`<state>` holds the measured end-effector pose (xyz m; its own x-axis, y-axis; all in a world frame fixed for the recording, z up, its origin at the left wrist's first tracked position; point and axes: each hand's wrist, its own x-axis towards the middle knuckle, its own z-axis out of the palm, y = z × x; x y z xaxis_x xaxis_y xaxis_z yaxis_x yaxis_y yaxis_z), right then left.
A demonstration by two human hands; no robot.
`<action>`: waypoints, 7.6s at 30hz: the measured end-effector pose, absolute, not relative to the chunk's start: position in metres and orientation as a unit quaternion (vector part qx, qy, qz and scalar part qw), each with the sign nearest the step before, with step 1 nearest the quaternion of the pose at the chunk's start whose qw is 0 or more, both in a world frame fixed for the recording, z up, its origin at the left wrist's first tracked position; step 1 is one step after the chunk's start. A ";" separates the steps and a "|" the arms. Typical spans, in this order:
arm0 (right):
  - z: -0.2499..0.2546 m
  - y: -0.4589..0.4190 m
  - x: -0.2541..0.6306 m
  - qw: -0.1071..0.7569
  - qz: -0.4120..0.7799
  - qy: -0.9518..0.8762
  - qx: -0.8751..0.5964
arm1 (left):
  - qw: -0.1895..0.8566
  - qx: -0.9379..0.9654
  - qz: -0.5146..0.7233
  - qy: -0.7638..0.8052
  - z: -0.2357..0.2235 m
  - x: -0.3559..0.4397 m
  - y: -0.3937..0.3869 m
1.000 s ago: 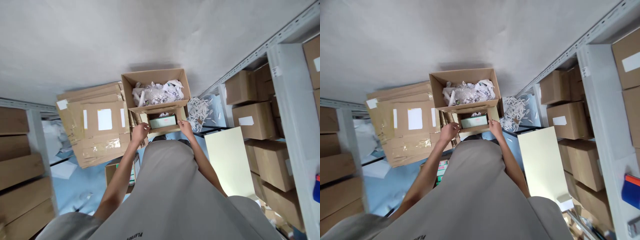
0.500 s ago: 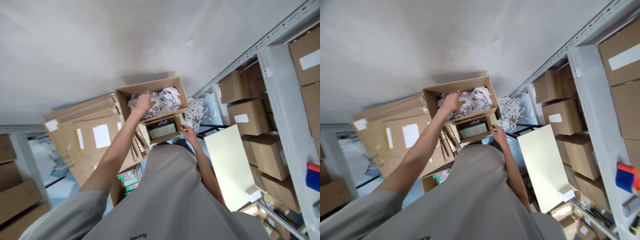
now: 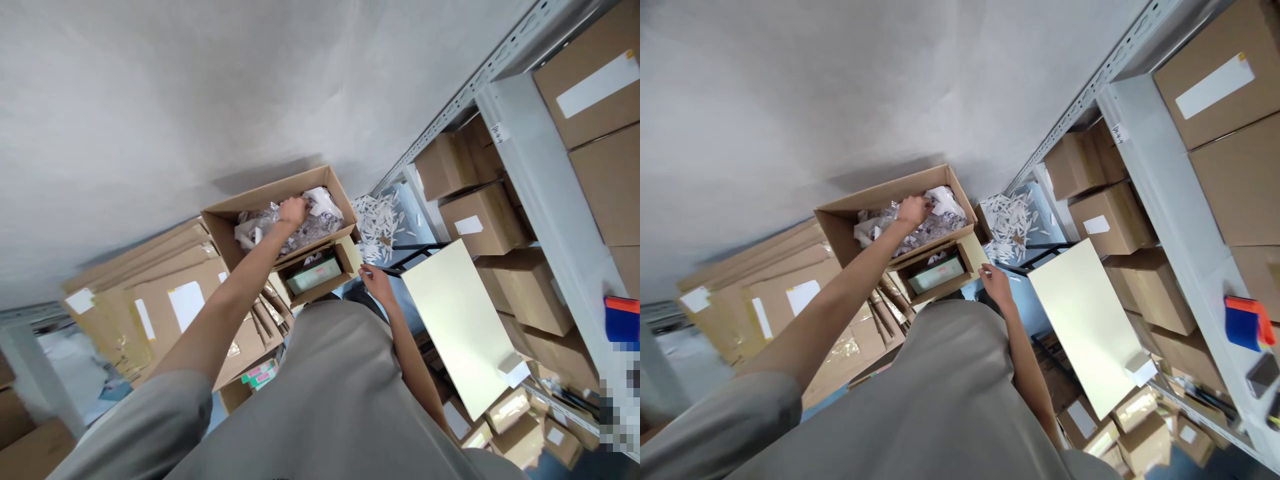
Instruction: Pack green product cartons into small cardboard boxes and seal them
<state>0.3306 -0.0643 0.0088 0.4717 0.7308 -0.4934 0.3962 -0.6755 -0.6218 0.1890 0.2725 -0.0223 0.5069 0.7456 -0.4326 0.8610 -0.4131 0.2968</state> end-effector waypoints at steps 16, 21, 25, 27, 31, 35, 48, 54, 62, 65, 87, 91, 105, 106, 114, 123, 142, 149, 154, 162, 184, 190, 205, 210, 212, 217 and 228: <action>0.015 -0.045 0.330 0.224 0.396 -0.386 -0.802 | 0.283 0.820 -0.055 0.495 -0.011 0.196 0.265; 0.015 -0.044 0.335 0.229 0.393 -0.393 -0.799 | 0.300 0.805 0.060 0.508 0.048 0.111 0.221; 0.009 -0.035 0.337 0.227 0.400 -0.407 -0.789 | 0.367 0.774 0.074 0.511 0.084 0.053 0.145; 0.005 -0.029 0.336 0.227 0.399 -0.419 -0.784 | 0.405 0.763 0.094 0.496 0.078 0.048 0.111; 0.001 -0.018 0.332 0.215 0.388 -0.437 -0.782 | 0.424 0.773 0.052 0.469 0.037 0.071 0.074; 0.002 -0.017 0.327 0.195 0.380 -0.447 -0.786 | 0.390 0.802 0.036 0.451 0.021 0.090 0.084; 0.022 -0.040 0.327 0.191 0.380 -0.388 -0.818 | 0.236 0.826 -0.180 0.480 -0.023 0.195 0.286; 0.026 -0.045 0.322 0.185 0.390 -0.376 -0.820 | 0.211 0.827 -0.135 0.504 -0.025 0.195 0.280; 0.016 -0.028 0.330 0.171 0.402 -0.427 -0.792 | 0.277 0.837 0.052 0.469 0.076 0.088 0.199; 0.017 -0.017 0.331 0.149 0.402 -0.454 -0.781 | 0.332 0.828 0.068 0.446 0.098 0.048 0.138; -0.016 -0.063 0.324 -0.003 0.377 -0.423 -0.824 | 0.426 0.654 -0.068 0.621 -0.015 0.046 0.034; -0.014 -0.125 0.345 0.031 0.378 -0.331 -0.864 | 0.441 0.701 -0.085 0.554 -0.016 0.089 0.024; -0.008 -0.414 0.467 0.184 0.270 0.009 -0.945 | 0.350 0.895 -0.173 0.217 -0.019 0.387 -0.129; -0.008 -0.434 0.476 0.192 0.265 0.024 -0.945 | 0.347 0.900 -0.180 0.195 -0.019 0.410 -0.147; -0.001 -0.537 0.515 0.281 0.245 0.024 -0.927 | 0.393 0.884 -0.241 0.078 -0.018 0.516 -0.256; -0.005 -0.561 0.537 0.257 0.252 0.053 -0.931 | 0.341 0.908 -0.226 0.093 -0.019 0.533 -0.253; 0.001 -0.558 0.584 0.163 0.196 -0.128 -0.958 | 0.218 0.965 -0.134 -0.050 -0.019 0.552 -0.257; -0.020 -0.556 0.568 0.186 0.128 -0.154 -0.962 | 0.204 0.963 -0.138 -0.114 -0.010 0.580 -0.304; -0.034 -0.549 0.562 0.195 0.100 -0.130 -0.967 | 0.156 0.961 -0.186 -0.135 0.000 0.595 -0.332; 0.064 -0.598 0.644 0.256 -0.082 -0.115 -0.956 | 0.276 0.920 -0.013 -0.279 0.083 0.692 -0.411; 0.157 -0.636 0.853 0.145 -0.184 -0.075 -0.969 | 0.426 0.874 0.128 -0.197 0.088 0.675 -0.409; 0.150 -0.623 0.854 0.136 -0.184 -0.059 -0.972 | 0.427 0.888 0.138 -0.100 0.064 0.631 -0.365; 0.159 -0.573 0.855 0.149 -0.121 -0.186 -0.964 | 0.473 0.851 0.140 -0.179 0.123 0.639 -0.423; 0.156 -0.538 0.879 0.152 -0.024 -0.169 -0.973 | 0.476 0.857 0.146 -0.129 0.098 0.616 -0.391; 0.154 -0.540 0.867 0.182 -0.033 -0.159 -0.970 | 0.492 0.855 0.142 -0.086 0.084 0.601 -0.374; 0.126 -0.544 0.751 0.369 -0.012 -0.140 -0.919 | 0.572 0.812 0.109 0.042 0.056 0.550 -0.344; 0.045 -0.495 0.552 0.668 0.274 -0.033 -0.691 | 0.563 0.814 0.090 0.109 0.047 0.467 -0.342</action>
<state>0.5525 -0.4947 0.0445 0.8475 0.4119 -0.3349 -0.3208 -0.1053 -0.9413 0.4667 -0.3417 0.0472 0.9600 0.2789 0.0233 0.0763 -0.3412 0.9369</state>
